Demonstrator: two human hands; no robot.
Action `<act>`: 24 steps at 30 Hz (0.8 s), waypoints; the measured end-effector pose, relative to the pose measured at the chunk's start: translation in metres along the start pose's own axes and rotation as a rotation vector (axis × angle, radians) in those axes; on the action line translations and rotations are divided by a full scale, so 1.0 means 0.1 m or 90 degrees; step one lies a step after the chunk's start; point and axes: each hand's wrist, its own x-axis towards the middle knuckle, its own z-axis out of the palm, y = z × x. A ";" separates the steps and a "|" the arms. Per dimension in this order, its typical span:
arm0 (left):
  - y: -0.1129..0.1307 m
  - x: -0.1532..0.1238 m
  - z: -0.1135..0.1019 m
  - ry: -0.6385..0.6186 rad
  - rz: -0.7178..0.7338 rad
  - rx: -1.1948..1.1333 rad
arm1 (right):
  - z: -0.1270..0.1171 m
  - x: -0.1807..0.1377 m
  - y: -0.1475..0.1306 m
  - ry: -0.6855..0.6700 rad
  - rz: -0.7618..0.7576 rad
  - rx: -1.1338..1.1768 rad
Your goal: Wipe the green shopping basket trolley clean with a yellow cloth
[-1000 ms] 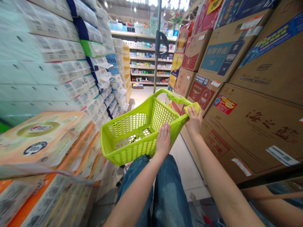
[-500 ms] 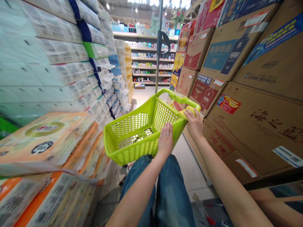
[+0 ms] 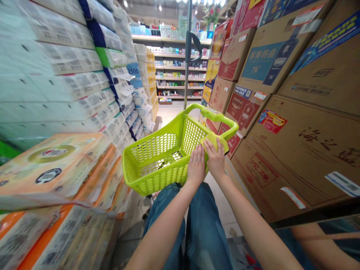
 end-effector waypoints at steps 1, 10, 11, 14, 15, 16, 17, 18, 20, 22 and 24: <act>0.00 0.00 -0.01 -0.002 0.001 0.002 | -0.03 0.01 0.05 -0.012 -0.021 -0.005; 0.01 0.00 -0.02 0.005 -0.002 -0.011 | -0.33 0.65 1.06 0.044 0.090 -0.052; 0.01 0.00 -0.02 0.007 -0.004 -0.012 | -0.32 0.66 1.05 0.054 0.110 -0.050; 0.02 0.00 0.01 0.017 -0.009 -0.012 | -0.20 0.53 0.75 0.071 0.155 -0.050; 0.02 0.00 0.01 0.020 -0.010 -0.011 | -0.16 0.45 0.59 0.066 0.153 -0.049; 0.03 0.00 0.02 0.021 -0.011 -0.009 | -0.11 0.35 0.42 0.052 0.139 -0.043; 0.03 0.00 0.02 0.020 -0.013 -0.007 | -0.07 0.25 0.25 0.038 0.117 -0.032; 0.03 0.00 0.02 0.016 -0.015 -0.005 | -0.04 0.15 0.11 0.019 0.090 -0.018; 0.02 0.00 0.01 0.005 -0.014 -0.004 | -0.02 0.01 -0.08 -0.006 0.051 0.003; 0.02 0.00 -0.01 0.000 -0.009 -0.004 | -0.06 -0.03 -0.06 -0.027 0.014 0.009; 0.01 0.00 -0.03 0.002 -0.008 -0.005 | -0.13 0.06 0.16 -0.041 -0.014 0.000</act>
